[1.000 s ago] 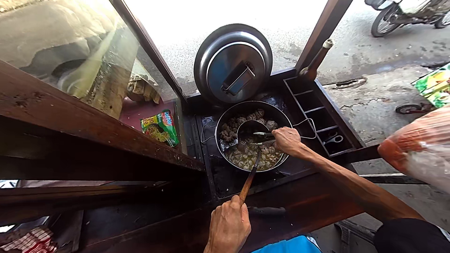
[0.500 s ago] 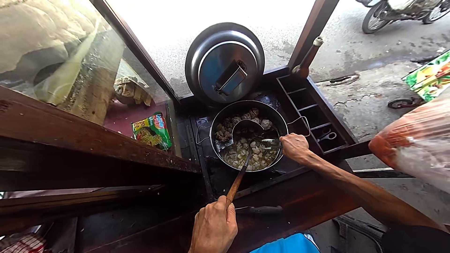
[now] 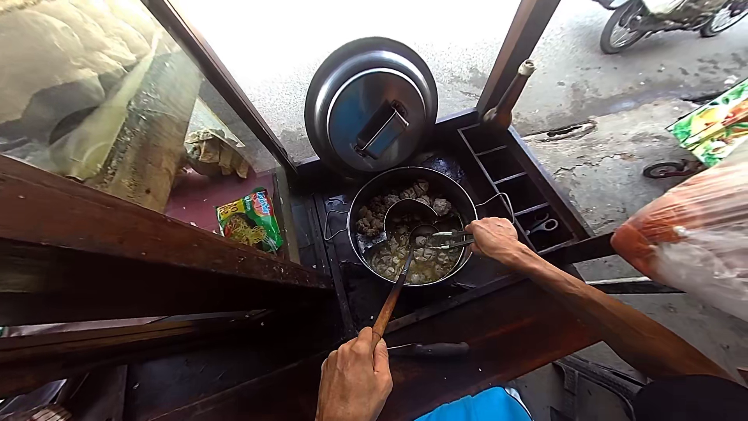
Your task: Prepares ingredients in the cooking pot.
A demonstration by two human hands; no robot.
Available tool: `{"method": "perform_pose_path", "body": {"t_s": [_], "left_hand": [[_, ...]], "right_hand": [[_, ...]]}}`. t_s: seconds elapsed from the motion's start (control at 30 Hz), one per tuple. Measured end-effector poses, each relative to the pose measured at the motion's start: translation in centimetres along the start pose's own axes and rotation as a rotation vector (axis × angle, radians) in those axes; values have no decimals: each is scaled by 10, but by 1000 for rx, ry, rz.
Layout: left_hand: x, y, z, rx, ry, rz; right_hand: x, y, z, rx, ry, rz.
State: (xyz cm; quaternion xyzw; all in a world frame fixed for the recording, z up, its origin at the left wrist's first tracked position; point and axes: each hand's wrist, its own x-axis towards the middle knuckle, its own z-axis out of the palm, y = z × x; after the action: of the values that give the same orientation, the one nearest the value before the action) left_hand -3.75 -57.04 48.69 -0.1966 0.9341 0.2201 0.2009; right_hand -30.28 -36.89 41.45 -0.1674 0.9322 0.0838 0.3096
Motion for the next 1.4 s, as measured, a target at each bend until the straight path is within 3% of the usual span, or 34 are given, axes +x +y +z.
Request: {"method": "perform_pose_path", "body": {"t_s": [0.1,0.37,0.8,1.1,1.4], "left_hand": [[-2,0,0,20,33,9],[4,2,20,209,369,130],[73,28,38,136,-56,-161],[118,37,52,30,-65,-227],[118,38,61,-73,-17,-107]], "right_hand": [[0,2,0,9,27,13],[-7,26,-8,78,137,58],[-36,68,3,234,148,150],[-44,73,6,299,169,161],[-46,80,10,329,178,179]]}}
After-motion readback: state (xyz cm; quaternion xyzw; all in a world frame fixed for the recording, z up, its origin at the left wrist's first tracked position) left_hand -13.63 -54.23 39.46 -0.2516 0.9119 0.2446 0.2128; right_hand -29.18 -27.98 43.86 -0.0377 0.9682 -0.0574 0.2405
